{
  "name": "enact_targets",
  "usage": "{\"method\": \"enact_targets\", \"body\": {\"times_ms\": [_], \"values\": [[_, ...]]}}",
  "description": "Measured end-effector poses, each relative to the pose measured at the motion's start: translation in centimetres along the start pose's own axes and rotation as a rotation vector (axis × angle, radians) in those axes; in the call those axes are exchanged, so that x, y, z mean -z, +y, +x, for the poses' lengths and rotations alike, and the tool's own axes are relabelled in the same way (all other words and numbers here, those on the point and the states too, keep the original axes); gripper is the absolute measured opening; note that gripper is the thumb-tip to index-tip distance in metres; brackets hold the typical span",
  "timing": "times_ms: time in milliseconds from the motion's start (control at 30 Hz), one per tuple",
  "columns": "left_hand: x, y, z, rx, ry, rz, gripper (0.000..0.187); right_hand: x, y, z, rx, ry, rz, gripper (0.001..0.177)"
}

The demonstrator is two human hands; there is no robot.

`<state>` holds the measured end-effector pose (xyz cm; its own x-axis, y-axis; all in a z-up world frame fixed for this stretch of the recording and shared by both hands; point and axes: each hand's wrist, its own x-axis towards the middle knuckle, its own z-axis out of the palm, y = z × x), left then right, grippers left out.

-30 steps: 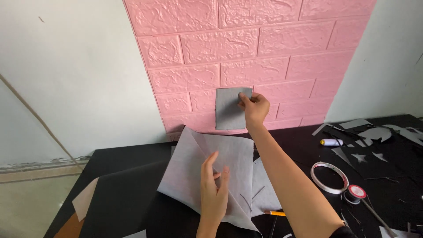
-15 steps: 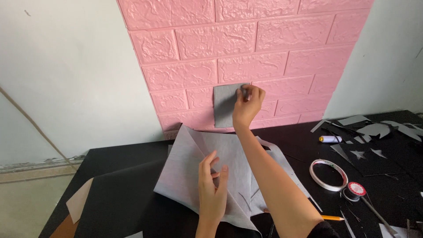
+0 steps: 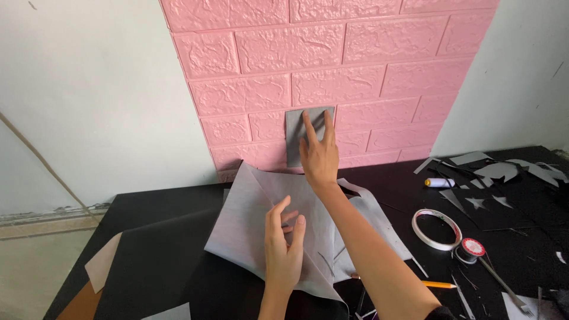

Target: Measuring and marking a piece of leather with a ruler and pencil, then cutting it out with scissors and adhering it to a wall.

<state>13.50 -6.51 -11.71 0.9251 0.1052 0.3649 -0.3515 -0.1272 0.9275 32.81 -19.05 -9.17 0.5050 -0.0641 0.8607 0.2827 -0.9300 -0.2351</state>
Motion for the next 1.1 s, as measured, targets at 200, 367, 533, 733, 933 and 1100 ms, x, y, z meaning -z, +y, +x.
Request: {"method": "enact_targets", "body": {"times_ms": [200, 367, 533, 733, 933, 1100], "values": [[0.1, 0.2, -0.2, 0.016, -0.012, 0.014, 0.049, 1.1, -0.4, 0.1, 0.005, -0.105, -0.173, 0.066], [0.0, 0.0, -0.1, 0.019, -0.011, 0.017, 0.046, 0.6, -0.7, 0.3, -0.008, -0.136, -0.235, 0.072], [0.2, 0.1, 0.0, 0.048, -0.02, 0.023, 0.05, 0.3, -0.2, 0.4, -0.034, -0.173, -0.316, 0.077], [0.1, 0.4, 0.0, 0.095, -0.016, 0.037, 0.051, -0.1, 1.2, 0.6, 0.097, -0.098, -0.572, 0.088], [0.2, 0.6, -0.1, 0.123, -0.025, 0.051, 0.054, -0.4, 1.0, 0.7, 0.138, -0.085, -0.646, 0.092], [0.2, 0.5, 0.0, 0.15, -0.028, 0.042, 0.054, -0.1, 0.8, 1.0, 0.105, -0.131, -0.554, 0.088]]}}
